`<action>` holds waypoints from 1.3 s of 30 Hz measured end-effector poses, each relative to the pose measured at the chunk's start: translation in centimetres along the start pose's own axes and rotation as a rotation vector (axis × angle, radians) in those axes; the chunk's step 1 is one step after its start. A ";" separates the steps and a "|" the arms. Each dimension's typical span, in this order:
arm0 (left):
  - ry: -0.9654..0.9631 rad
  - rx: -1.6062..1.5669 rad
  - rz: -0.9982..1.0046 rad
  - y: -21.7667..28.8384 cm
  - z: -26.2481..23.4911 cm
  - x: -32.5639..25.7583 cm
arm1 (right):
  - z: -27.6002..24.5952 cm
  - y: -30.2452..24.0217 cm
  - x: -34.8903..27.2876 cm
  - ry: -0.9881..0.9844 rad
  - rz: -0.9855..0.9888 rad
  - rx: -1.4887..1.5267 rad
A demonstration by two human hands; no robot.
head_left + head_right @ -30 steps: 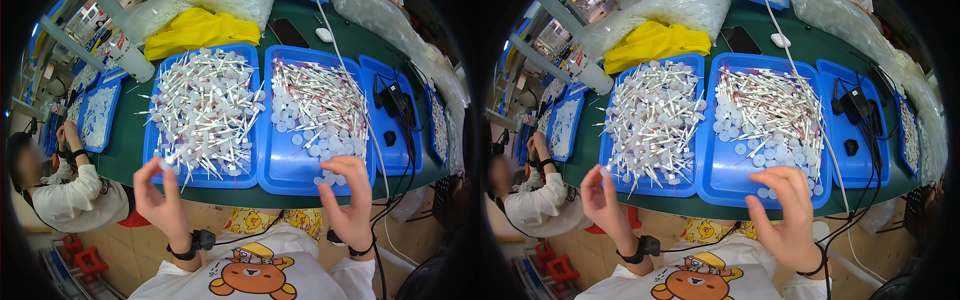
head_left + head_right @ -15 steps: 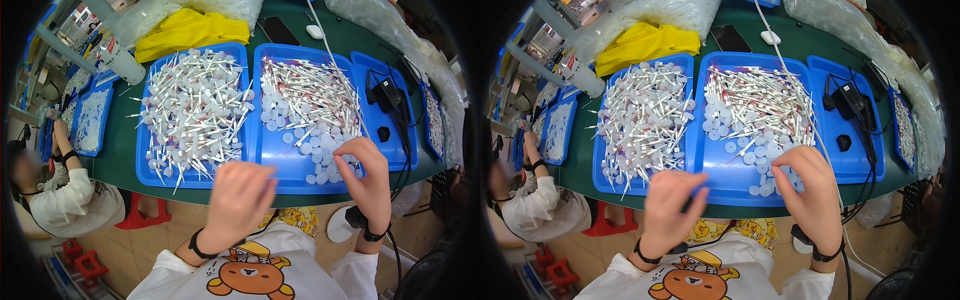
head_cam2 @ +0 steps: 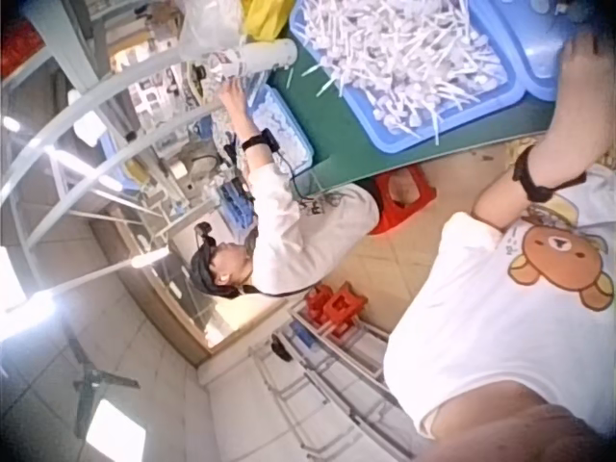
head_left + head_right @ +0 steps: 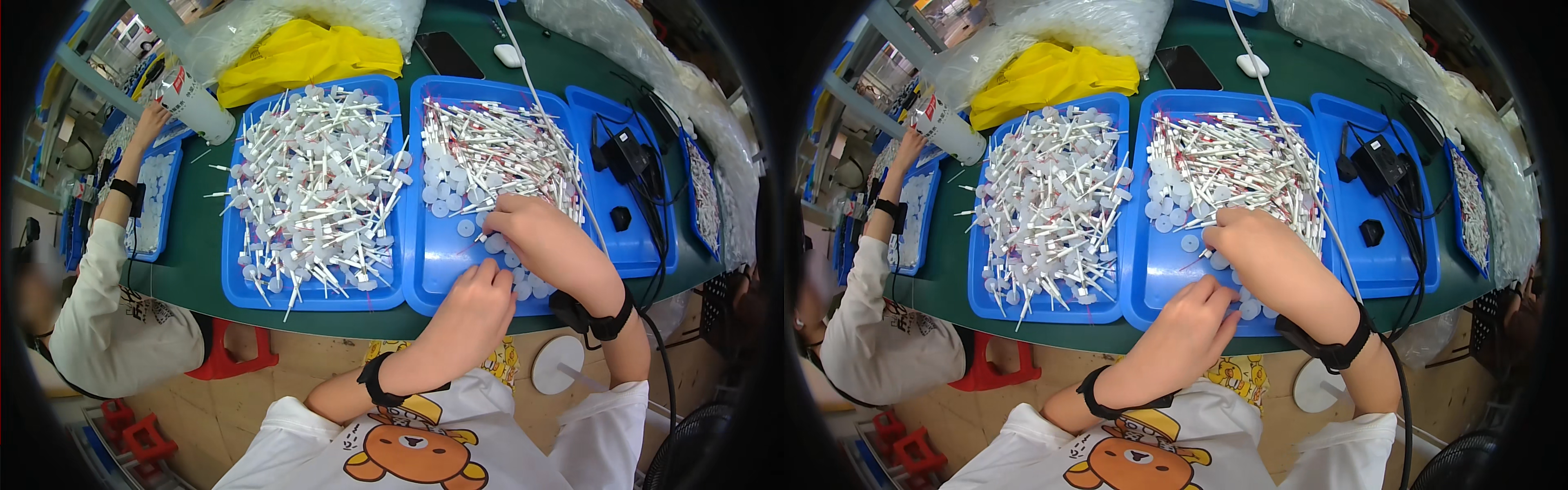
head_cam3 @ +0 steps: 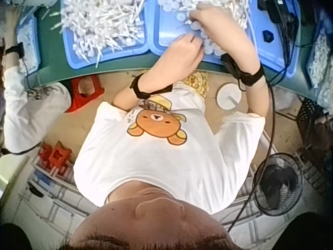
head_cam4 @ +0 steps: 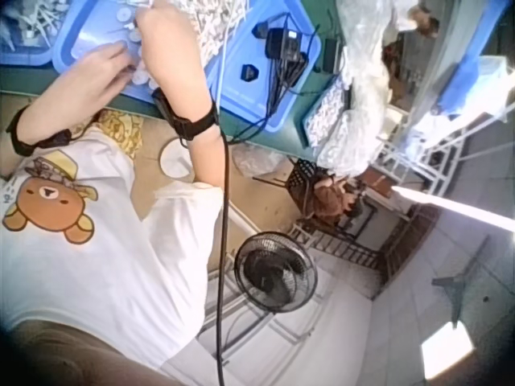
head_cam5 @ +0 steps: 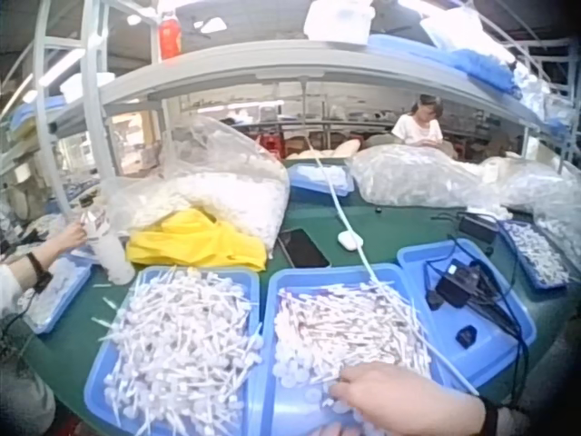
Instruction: The person repeatedly picks up small white circular discs and thin white sticks from blue trays, inserts the stick into the disc, and places the assembled unit into a separate tray. The process is continuous and repetitive.
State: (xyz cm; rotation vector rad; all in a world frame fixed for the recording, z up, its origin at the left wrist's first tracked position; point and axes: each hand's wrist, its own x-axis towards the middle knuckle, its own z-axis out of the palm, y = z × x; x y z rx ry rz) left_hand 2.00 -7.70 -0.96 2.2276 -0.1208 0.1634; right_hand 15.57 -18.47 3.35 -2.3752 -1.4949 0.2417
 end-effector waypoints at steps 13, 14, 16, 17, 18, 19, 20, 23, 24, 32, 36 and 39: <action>-0.099 -0.204 0.016 -1.0 -2.2 -0.5 | 0.7 0.0 0.4 0.003 -0.021 -0.154; -0.111 -0.210 0.016 -1.0 -2.3 -0.5 | 0.7 0.0 0.4 0.001 -0.027 -0.155; -0.139 -0.226 0.017 -1.1 -2.4 -0.4 | 0.6 -0.2 0.3 -0.005 -0.034 -0.157; -0.153 -0.260 0.001 -1.1 -2.4 -0.3 | 0.6 -0.3 0.2 0.013 -0.057 -0.165; -0.167 -0.294 -0.014 -1.1 -2.6 -0.3 | 0.6 -0.5 0.1 0.032 -0.080 -0.173; -0.179 -0.326 -0.034 -1.1 -2.8 -0.3 | 0.7 -0.7 0.1 0.051 -0.107 -0.178; -0.170 -0.357 -0.047 -0.9 -3.2 -0.4 | 0.4 -1.0 0.0 0.089 -0.107 -0.213; -0.126 -0.438 -0.087 -0.2 -5.2 -1.0 | -1.8 -2.5 -0.9 0.187 -0.100 -0.292; -0.104 -0.459 -0.098 -0.1 -5.9 -1.6 | -2.6 -3.0 -1.8 0.209 -0.087 -0.303; 0.054 -1.208 -0.219 -1.4 -6.9 -4.0 | -3.1 -7.2 -6.3 0.394 -0.072 -0.086; -0.010 -1.253 -0.165 -1.7 -7.1 -4.0 | -2.4 -7.8 -7.2 0.405 -0.081 -0.059; -0.023 -1.270 -0.168 -1.7 -7.2 -4.1 | -2.2 -7.9 -7.4 0.400 -0.077 -0.057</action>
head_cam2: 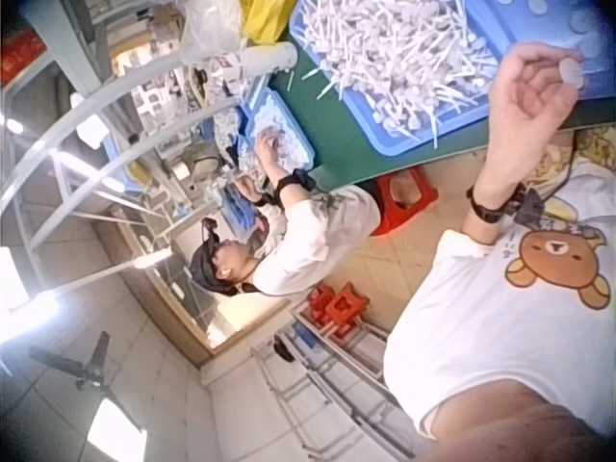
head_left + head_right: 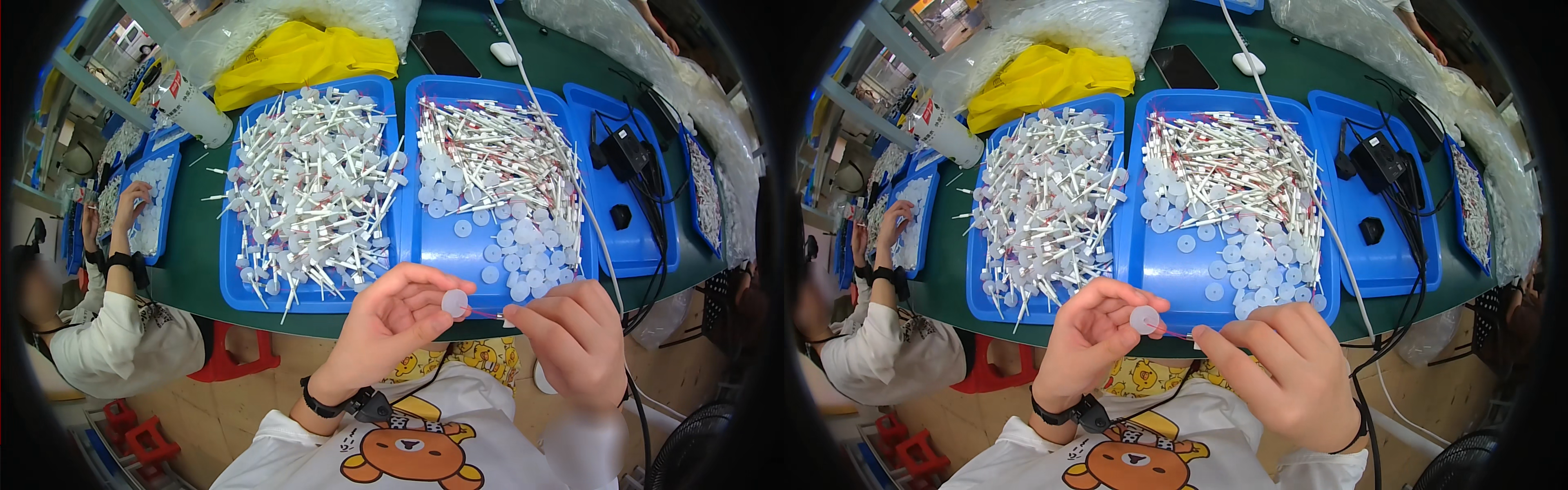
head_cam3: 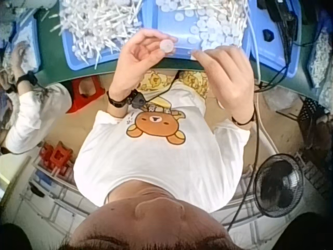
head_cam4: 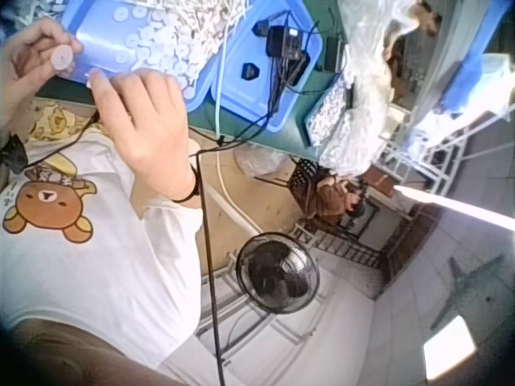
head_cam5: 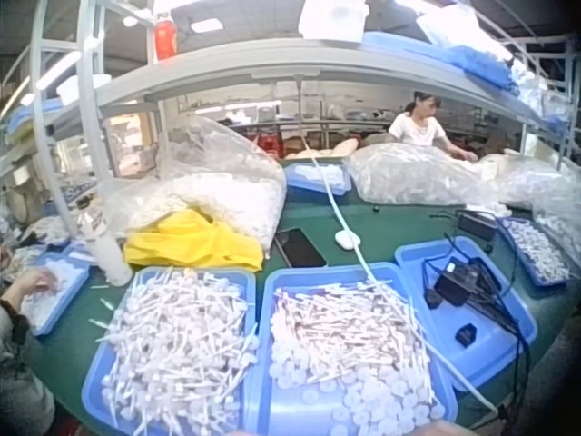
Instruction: The person repeatedly picks up small white circular discs and thin white sticks from blue trays, inserts the stick into the disc, and places the assembled unit into a separate tray. The process is continuous and repetitive.
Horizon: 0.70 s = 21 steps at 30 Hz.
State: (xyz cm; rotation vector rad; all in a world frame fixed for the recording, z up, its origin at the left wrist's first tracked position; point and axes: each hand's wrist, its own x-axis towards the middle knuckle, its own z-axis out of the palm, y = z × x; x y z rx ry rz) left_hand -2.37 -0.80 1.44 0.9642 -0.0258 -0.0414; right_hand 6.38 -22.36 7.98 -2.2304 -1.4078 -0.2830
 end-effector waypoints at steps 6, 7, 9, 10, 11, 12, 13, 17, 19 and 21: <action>-0.058 -0.002 -0.008 -0.2 -0.2 -0.1 | 0.0 0.2 -0.3 -0.028 0.007 -0.013; -0.061 0.012 -0.005 -0.3 -0.1 -0.1 | 0.0 0.2 -0.3 -0.031 0.006 -0.018; -0.049 0.104 0.008 -0.4 0.0 0.0 | -0.1 0.2 -0.4 -0.041 -0.005 -0.023; -0.038 0.180 0.017 -0.4 0.2 0.0 | -0.2 0.1 -0.4 -0.046 -0.008 -0.029; -0.026 0.257 0.027 -0.3 0.4 0.1 | -0.1 0.0 -0.3 -0.040 -0.023 -0.029; -0.030 0.238 0.017 -0.4 0.6 0.1 | 0.0 -0.1 -0.2 -0.034 -0.038 -0.029; -0.034 0.221 0.007 -0.4 0.9 0.1 | 0.2 -0.1 -0.1 -0.027 -0.054 -0.029; -0.026 0.166 -0.003 -0.9 1.2 0.3 | 1.1 -0.1 -0.2 0.038 -0.056 0.076; -0.046 0.168 0.036 -1.1 0.9 0.2 | 1.9 0.0 -0.6 0.088 -0.041 0.115; -0.034 0.195 0.058 -1.1 0.9 0.2 | 1.8 -0.2 -0.8 0.059 0.010 0.137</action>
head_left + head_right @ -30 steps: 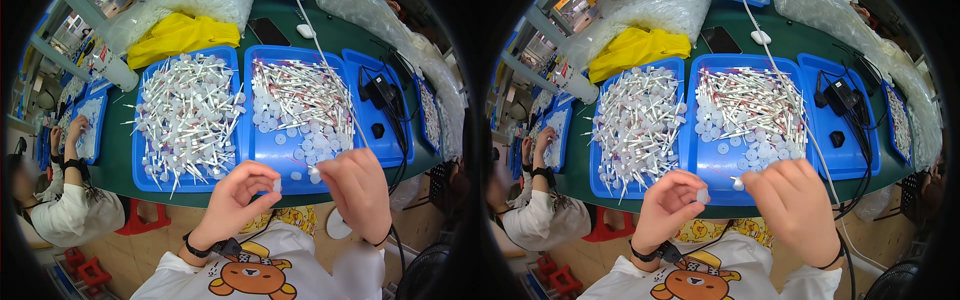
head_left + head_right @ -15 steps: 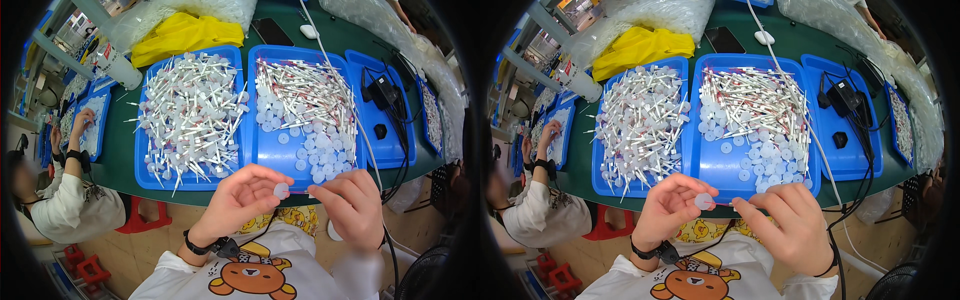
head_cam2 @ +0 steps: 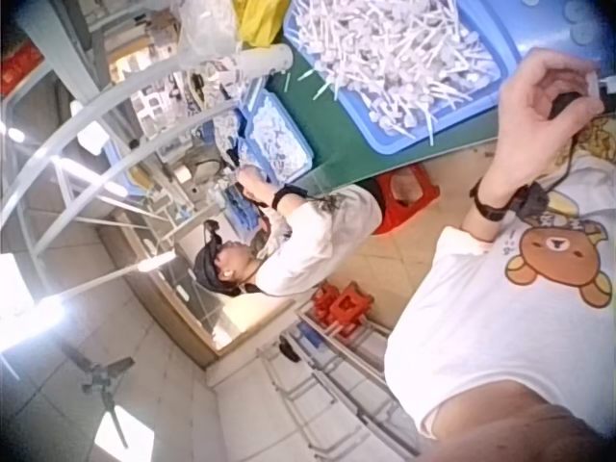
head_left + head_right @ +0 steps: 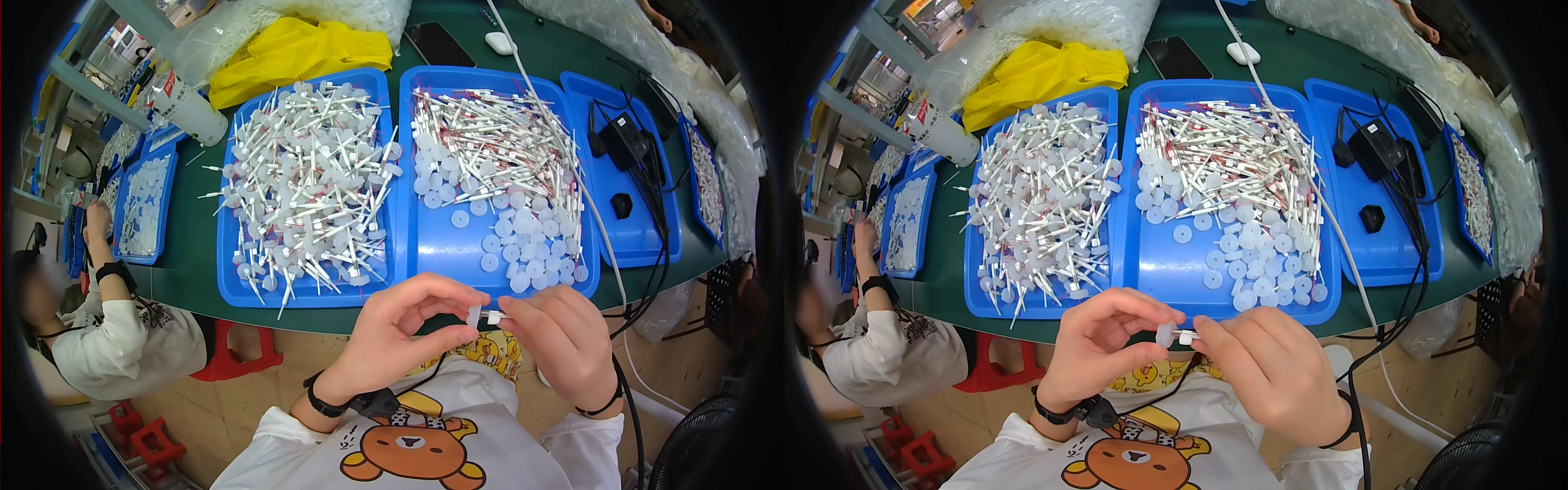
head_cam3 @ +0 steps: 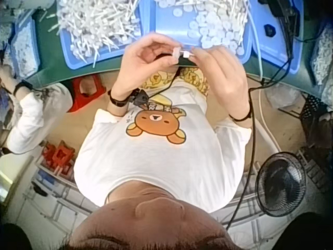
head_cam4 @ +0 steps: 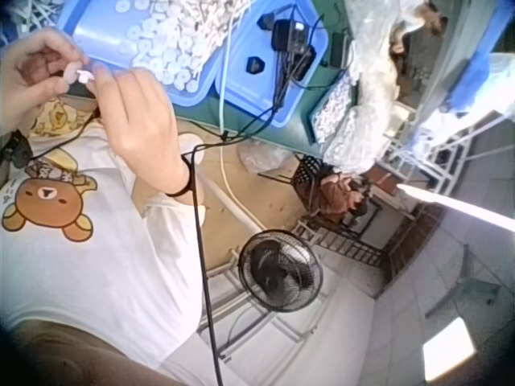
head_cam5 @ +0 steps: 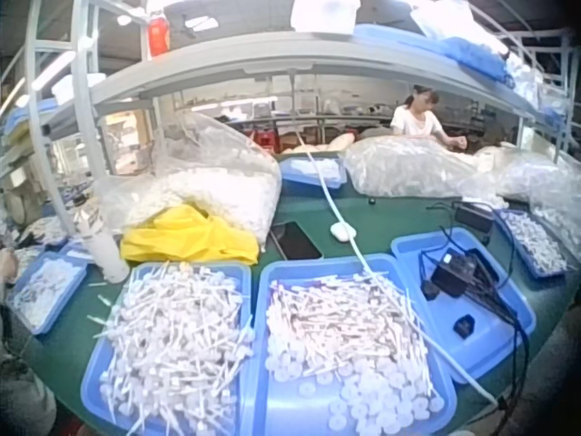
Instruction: The person repeatedly picks up small white circular discs and thin white sticks from blue trays, inserts the stick into the disc, and places the assembled unit into a separate tray. The process is continuous and repetitive.
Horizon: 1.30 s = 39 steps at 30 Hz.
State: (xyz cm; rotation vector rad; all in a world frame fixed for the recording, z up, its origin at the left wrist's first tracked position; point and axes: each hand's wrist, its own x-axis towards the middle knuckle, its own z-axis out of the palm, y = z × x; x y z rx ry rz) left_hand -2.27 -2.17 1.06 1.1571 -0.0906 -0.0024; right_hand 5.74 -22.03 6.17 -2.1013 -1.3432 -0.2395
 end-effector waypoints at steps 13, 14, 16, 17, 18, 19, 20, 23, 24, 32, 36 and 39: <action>0.024 0.407 0.151 0.8 0.1 0.2 | 0.2 -0.8 -1.2 -0.159 0.572 0.699; 0.021 0.432 0.162 0.8 0.2 0.3 | 0.1 -0.8 -1.2 -0.209 0.712 0.837; -0.032 0.442 0.129 0.8 -0.3 0.4 | -0.1 -0.7 -0.8 -0.306 0.995 1.109; -0.060 0.446 0.113 0.9 -0.5 0.4 | -0.2 -0.4 -0.5 -0.374 1.025 1.172; -0.055 0.437 0.095 1.0 -0.6 0.3 | -0.4 0.0 -0.2 -0.442 1.053 1.235; -0.049 0.427 0.075 1.1 -0.6 0.1 | -0.4 0.3 0.0 -0.511 1.081 1.297; -0.043 0.418 0.057 1.1 -0.7 0.0 | -0.3 0.3 0.1 -0.556 1.077 1.315; -0.124 0.241 0.080 1.0 -2.1 -0.8 | 0.2 0.1 0.2 -0.585 0.988 1.322; -0.082 0.301 0.085 1.3 -2.2 -1.2 | 0.7 -0.6 -0.1 -0.522 0.913 1.294; 0.943 0.764 0.456 3.9 -7.5 -6.9 | 2.3 -0.8 0.0 0.006 0.372 0.355; 1.241 1.317 0.109 5.1 -11.6 -8.2 | 2.4 -0.6 0.0 -0.028 0.369 0.376; 1.225 1.593 0.144 4.2 -11.1 -7.4 | 2.1 -0.7 0.3 -0.060 0.331 0.346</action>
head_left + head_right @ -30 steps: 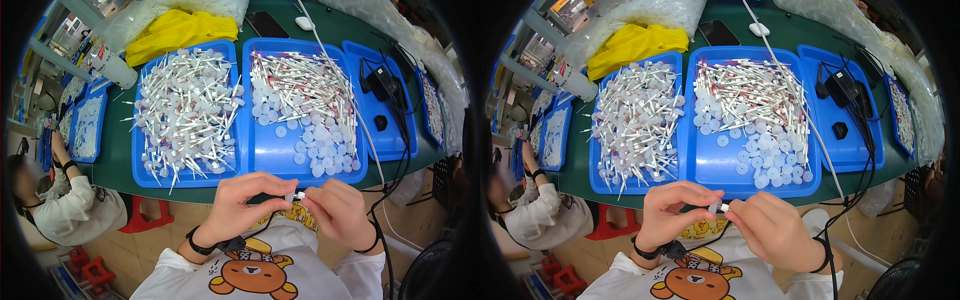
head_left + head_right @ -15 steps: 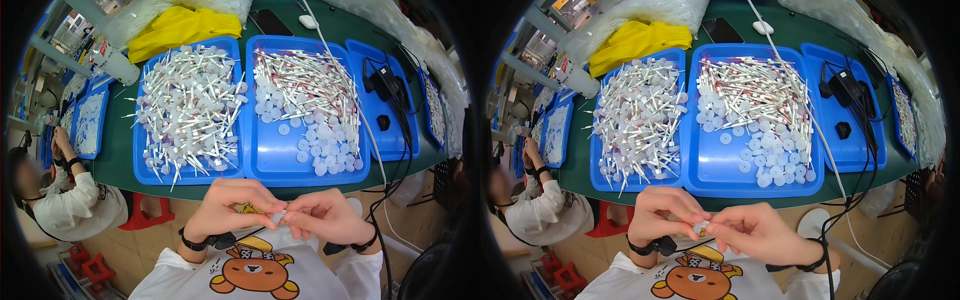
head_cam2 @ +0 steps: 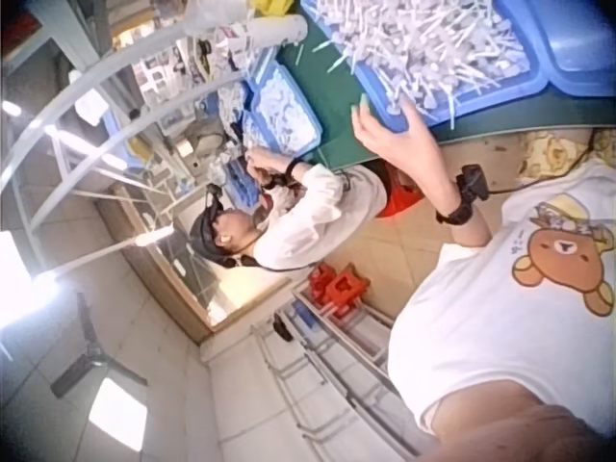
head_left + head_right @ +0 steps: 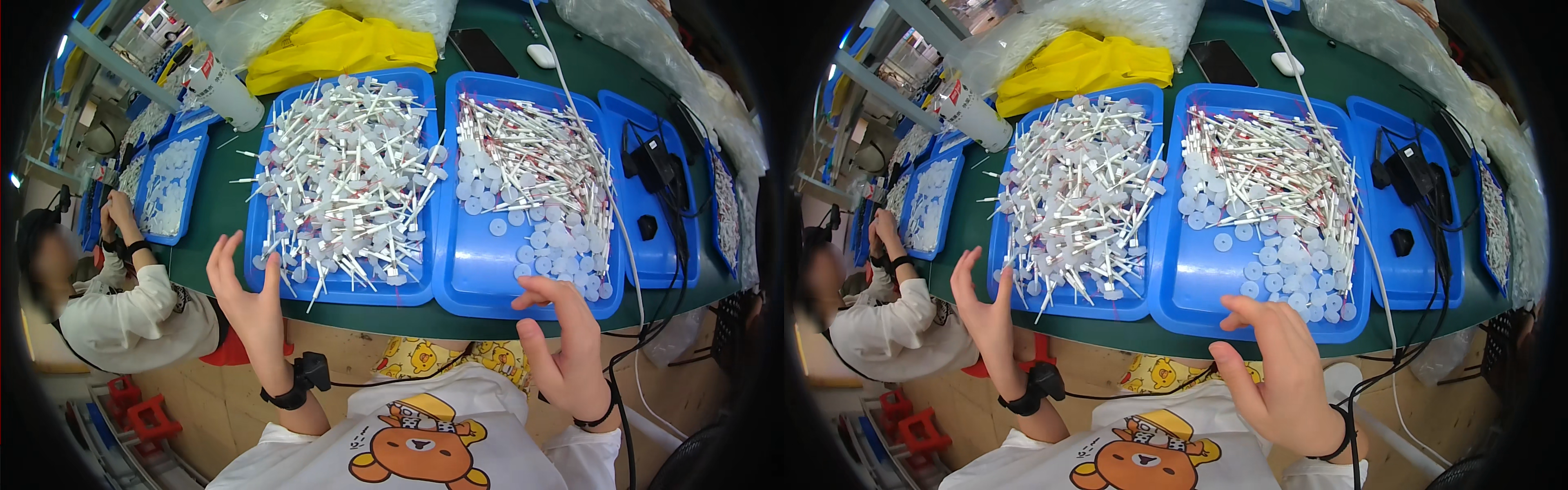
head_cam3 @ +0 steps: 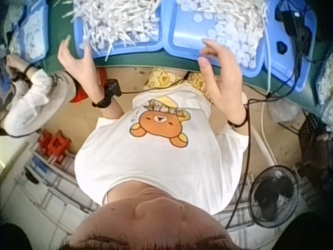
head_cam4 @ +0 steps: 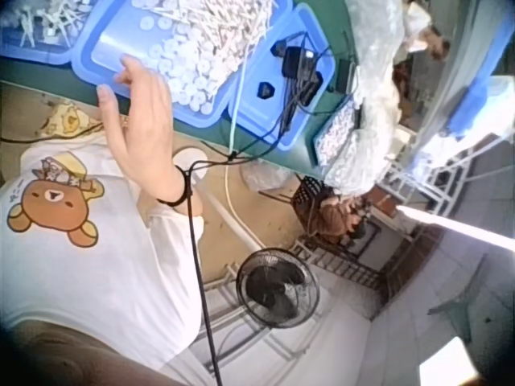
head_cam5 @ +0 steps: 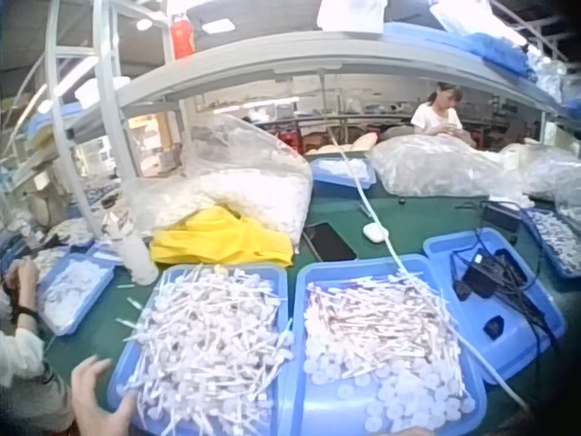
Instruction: The person repeatedly picks up small white circular discs and thin white sticks from blue trays, inserts the stick into the disc, and places the assembled unit into a separate tray. The process is continuous and repetitive.
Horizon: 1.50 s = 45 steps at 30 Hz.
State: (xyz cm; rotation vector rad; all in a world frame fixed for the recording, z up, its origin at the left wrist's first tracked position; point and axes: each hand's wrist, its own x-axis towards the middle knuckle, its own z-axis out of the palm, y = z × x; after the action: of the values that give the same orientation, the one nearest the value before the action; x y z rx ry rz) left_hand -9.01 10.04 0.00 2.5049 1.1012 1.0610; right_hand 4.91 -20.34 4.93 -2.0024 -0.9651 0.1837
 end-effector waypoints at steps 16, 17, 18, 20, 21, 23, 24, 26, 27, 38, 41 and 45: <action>-0.803 -0.769 0.413 16.9 6.3 -6.9 | -4.3 3.5 3.2 0.189 0.139 -0.493; -0.805 -0.746 0.410 17.2 6.7 -7.1 | -4.2 3.4 3.4 0.150 0.136 -0.525; -0.806 -0.721 0.407 17.4 6.9 -7.2 | -4.1 3.4 3.6 0.111 0.132 -0.557; -0.812 -0.701 0.402 17.6 7.4 -7.2 | -3.9 3.8 4.1 0.062 0.113 -0.564; -0.816 -0.704 0.398 17.6 7.5 -7.2 | -3.7 4.1 4.4 0.036 0.101 -0.567; -0.831 -0.688 0.396 17.6 7.8 -7.3 | -2.8 5.2 5.6 0.044 0.063 -0.590; -0.838 -0.668 0.398 17.6 7.9 -7.3 | -2.5 5.7 6.3 0.049 0.044 -0.602; -0.833 -0.652 0.409 17.6 7.9 -7.2 | -1.9 6.2 7.5 0.028 -0.017 -0.604; -0.824 -0.660 0.418 17.6 7.9 -7.3 | -1.7 6.5 8.0 0.018 -0.047 -0.605; -0.724 -0.842 0.229 16.7 6.9 -7.0 | -0.8 7.9 9.0 -0.071 -0.125 -0.678; -0.668 -0.883 0.220 15.8 6.1 -6.5 | -0.8 5.6 8.1 -0.035 -0.164 -0.709; -0.794 -1.231 0.070 14.8 4.5 -5.5 | -1.6 3.0 6.1 0.101 -0.199 -0.464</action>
State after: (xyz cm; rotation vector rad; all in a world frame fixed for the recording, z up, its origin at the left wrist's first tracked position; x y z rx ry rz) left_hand -0.18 -3.77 0.34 1.6070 0.0247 0.3878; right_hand 11.53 -18.08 4.93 -2.2835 -1.2155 -0.2733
